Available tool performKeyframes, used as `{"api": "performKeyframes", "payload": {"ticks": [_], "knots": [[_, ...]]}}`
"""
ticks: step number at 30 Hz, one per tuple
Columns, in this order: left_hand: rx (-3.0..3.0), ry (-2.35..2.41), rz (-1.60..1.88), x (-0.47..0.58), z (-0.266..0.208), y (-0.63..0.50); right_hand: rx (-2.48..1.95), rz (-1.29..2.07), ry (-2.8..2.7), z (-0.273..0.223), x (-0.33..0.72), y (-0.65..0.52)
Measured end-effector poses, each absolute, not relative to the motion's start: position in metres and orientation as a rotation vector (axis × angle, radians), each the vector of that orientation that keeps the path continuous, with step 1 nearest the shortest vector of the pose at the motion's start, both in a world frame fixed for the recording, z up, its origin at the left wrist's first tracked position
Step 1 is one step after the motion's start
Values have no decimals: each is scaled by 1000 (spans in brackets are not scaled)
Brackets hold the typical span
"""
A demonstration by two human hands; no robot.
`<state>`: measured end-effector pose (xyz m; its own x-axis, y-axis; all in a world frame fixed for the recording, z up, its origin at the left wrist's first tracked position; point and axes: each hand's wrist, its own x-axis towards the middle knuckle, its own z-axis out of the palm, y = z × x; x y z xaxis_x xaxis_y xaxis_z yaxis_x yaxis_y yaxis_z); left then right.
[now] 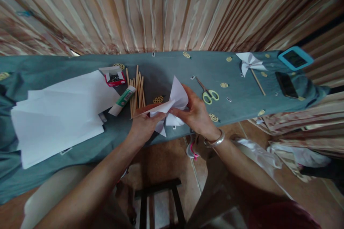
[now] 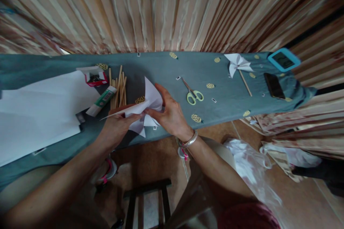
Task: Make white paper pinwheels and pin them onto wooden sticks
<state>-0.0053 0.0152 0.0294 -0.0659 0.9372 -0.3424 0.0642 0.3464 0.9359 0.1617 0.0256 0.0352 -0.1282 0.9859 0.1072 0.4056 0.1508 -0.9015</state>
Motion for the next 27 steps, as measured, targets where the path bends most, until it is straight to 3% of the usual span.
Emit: {"api": "performKeyframes", "payload": {"ticks": [27], "knots": [[882,1289,1026,-5,25,15,-1368,928,-1751,35,164,26]]}}
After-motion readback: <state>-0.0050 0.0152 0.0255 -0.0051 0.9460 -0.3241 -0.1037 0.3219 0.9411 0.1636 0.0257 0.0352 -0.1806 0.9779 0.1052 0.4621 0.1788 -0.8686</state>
